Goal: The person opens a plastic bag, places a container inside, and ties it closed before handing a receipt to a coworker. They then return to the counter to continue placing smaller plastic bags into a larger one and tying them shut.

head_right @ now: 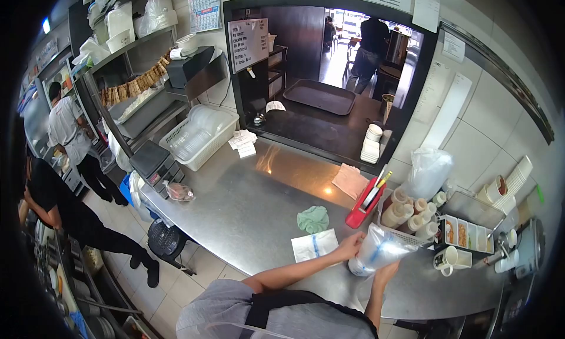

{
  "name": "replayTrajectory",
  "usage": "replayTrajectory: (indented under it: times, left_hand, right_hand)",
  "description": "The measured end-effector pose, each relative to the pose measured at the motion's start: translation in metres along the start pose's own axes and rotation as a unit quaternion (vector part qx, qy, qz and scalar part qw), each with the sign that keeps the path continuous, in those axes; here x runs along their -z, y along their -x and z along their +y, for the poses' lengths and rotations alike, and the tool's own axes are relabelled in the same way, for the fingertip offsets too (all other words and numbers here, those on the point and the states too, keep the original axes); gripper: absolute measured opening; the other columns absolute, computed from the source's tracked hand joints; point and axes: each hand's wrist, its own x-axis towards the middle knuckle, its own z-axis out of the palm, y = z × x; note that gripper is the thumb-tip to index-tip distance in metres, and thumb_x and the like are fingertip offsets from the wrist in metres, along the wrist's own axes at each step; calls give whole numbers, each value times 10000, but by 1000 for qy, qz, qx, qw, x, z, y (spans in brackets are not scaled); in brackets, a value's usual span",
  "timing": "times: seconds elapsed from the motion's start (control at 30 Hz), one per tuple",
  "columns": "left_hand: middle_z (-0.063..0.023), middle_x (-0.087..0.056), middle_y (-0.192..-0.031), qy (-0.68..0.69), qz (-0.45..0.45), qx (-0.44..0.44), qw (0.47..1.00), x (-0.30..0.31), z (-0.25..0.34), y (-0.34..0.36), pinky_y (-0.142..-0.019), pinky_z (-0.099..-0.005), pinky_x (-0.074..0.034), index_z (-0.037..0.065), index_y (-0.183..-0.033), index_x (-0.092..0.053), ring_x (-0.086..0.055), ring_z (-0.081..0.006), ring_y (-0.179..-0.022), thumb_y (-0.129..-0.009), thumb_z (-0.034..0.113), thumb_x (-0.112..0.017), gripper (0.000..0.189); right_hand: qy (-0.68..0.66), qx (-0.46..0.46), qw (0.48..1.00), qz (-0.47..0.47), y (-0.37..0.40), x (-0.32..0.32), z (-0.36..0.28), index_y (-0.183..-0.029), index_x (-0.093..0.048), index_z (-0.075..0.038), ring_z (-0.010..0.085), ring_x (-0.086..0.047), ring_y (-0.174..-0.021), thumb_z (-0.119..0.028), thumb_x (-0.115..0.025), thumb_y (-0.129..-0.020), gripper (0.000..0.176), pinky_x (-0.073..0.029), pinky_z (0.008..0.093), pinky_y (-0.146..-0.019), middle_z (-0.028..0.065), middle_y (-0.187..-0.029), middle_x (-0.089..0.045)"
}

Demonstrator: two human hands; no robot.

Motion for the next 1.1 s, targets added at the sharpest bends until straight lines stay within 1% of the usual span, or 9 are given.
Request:
replayTrajectory:
  times: [0.17, 0.23, 0.3, 0.37, 0.43, 0.7, 0.83, 0.93, 1.1]
  left_hand:
    - [-62, -513, -835, 66, 44, -75, 994, 25, 3, 12, -606, -263, -445, 89, -1153, -447, -535, -120, -729, -847, 212, -586, 357]
    - [-59, -480, -1010, 68, 73, -101, 990, 43, 25, 45, -704, -239, -437, 85, -1197, -414, -514, -110, -887, -853, 230, -595, 414]
    - [-43, -448, -1052, 71, 1, -101, 992, 54, 40, 79, -813, -268, -401, 93, -1242, -352, -478, -119, -956, -831, 244, -628, 518]
    - [-83, -417, -1158, 89, -86, -77, 989, 53, 61, 116, -910, -302, -366, 85, -1322, -248, -433, -167, -1091, -799, 241, -672, 691]
    - [-123, -336, -1270, 96, -138, -111, 979, 43, 74, 146, -966, -326, -327, 81, -1369, -146, -358, -204, -1193, -789, 223, -683, 803]
    - [-172, -284, -1383, 100, 89, -137, 981, 85, 97, 204, -1005, -346, -281, 72, -1413, 29, -298, -212, -1267, -819, 56, -595, 862]
    - [-133, -446, -1253, 139, 170, -145, 965, 147, 91, 231, -946, -304, -344, 79, -1385, -234, -433, -200, -1159, -798, -65, -445, 640]
    - [-125, -509, -1166, -35, 137, -188, 972, 219, 86, 256, -929, -305, -359, 39, -1229, -475, -487, -221, -1091, -745, -99, -387, 511]
    - [-128, -557, -974, -26, 210, -165, 963, 322, 95, 316, -831, -302, -396, -5, -961, -599, -522, -225, -949, -727, -70, -420, 302]
  right_hand:
    - [-61, 54, 997, 17, 10, 27, -27, -1029, -538, 39, 394, -575, -877, -157, -514, -827, 282, -442, 393, -755, 257, -941, -591]
    - [106, -3, 978, -181, 11, 63, -30, -843, -599, 26, 319, -599, -699, -185, -524, -831, 225, -448, 373, -643, 191, -732, -616]
    - [-56, 49, 934, -351, 21, 73, -12, -679, -591, 2, 120, -474, -480, -203, -518, -874, 292, -374, 272, -470, 26, -548, -547]
    - [-114, -14, 872, -476, 32, 80, -72, -693, -570, -20, 58, -423, -485, -219, -479, -911, 309, -318, 212, -451, -22, -541, -486]
    - [-335, -93, 832, -432, 49, 66, -119, -743, -558, -27, 45, -384, -470, -247, -431, -942, 322, -289, 206, -437, -31, -527, -442]
    - [-419, 32, 796, -435, 69, -30, -230, -942, -570, -5, 56, -466, -573, -157, -440, -935, 201, -365, 194, -533, 5, -652, -529]
    - [-405, 184, 769, -459, 62, -84, -316, -1148, -533, -10, 131, -578, -811, -74, -565, -839, 317, -445, 237, -682, 107, -1025, -594]
    - [-344, 366, 747, -435, 63, -123, -406, -1210, -518, -50, 222, -537, -1046, -59, -622, -775, 447, -434, 299, -824, 126, -1268, -477]
    - [-347, 523, 681, -377, 77, -265, -556, -1178, -564, -117, 307, -366, -1221, -171, -625, -786, 401, -289, 403, -1001, 155, -1362, -352]
